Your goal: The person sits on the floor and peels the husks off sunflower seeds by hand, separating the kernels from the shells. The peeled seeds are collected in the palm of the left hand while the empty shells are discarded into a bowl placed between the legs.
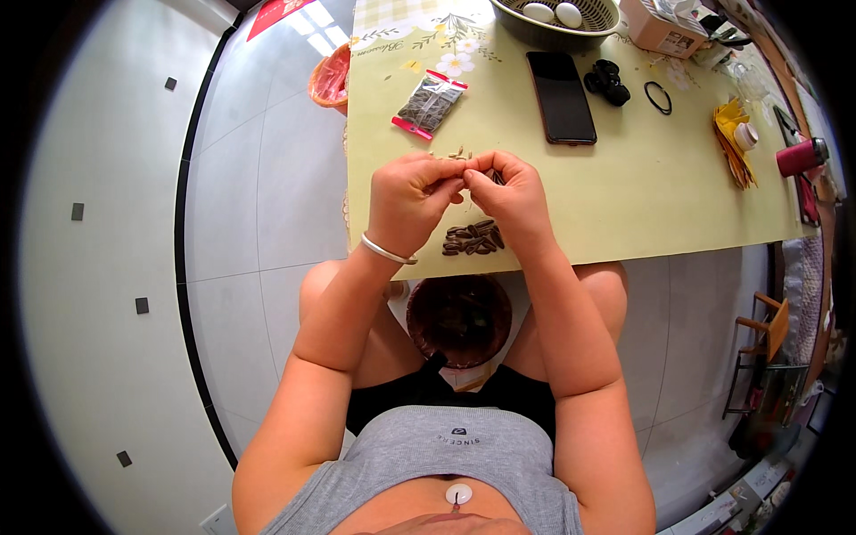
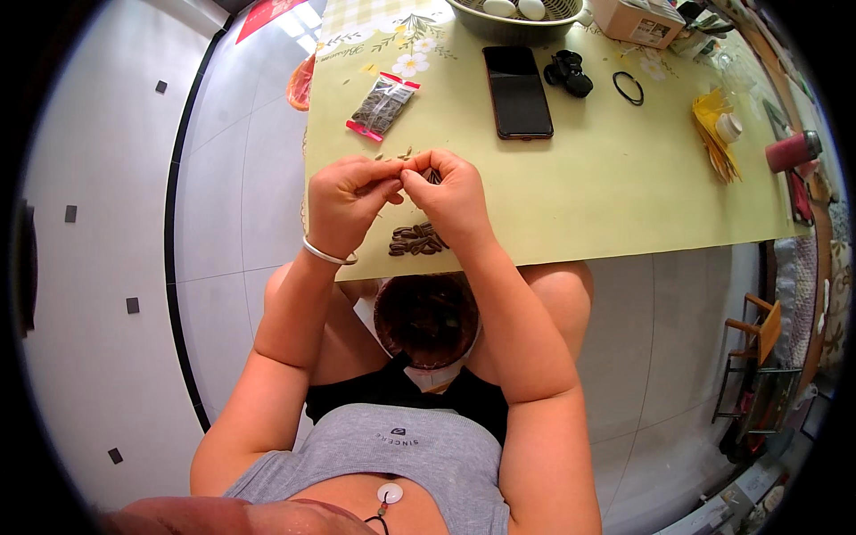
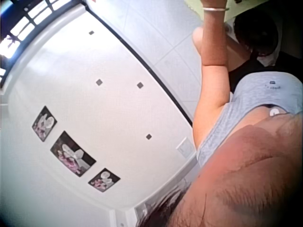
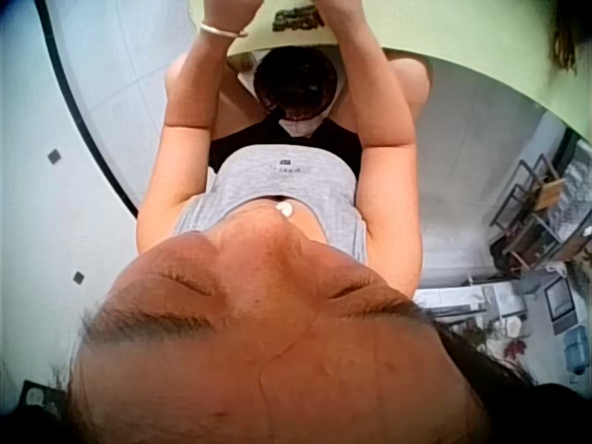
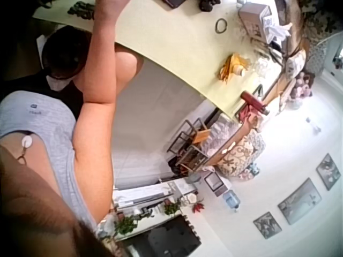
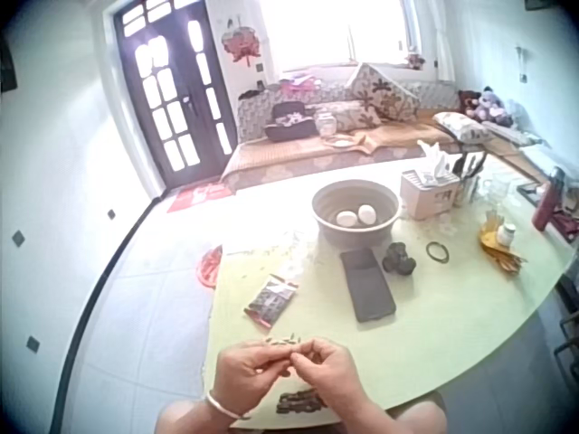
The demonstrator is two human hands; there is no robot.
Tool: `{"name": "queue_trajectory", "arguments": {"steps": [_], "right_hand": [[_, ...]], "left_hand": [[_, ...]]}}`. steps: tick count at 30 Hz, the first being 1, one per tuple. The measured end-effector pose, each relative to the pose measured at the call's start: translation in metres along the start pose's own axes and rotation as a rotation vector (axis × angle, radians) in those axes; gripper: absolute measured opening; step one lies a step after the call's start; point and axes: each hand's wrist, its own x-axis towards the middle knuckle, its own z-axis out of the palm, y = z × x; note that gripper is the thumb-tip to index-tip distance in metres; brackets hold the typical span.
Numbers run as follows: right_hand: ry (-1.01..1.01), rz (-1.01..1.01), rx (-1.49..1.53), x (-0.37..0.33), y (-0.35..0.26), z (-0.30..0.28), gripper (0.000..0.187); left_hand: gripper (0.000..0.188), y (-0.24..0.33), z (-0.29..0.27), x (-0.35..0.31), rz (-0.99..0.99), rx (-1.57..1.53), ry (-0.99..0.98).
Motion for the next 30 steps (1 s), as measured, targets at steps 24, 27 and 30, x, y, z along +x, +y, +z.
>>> {"name": "queue_trajectory", "arguments": {"steps": [24,27,30], "right_hand": [[-0.027,0.226,0.686,0.008,-0.004,-0.016,0.011],[0.012,0.228,0.591,0.006,-0.008,-0.015,0.014],[0.04,0.242,0.52,0.006,-0.009,-0.015,0.018]], "left_hand": [[0.01,-0.039,-0.01,0.016,0.22,0.531,0.125],[0.01,-0.034,-0.012,0.016,0.236,0.624,0.104],[0.009,-0.028,-0.011,0.015,0.081,0.392,0.026]]}}
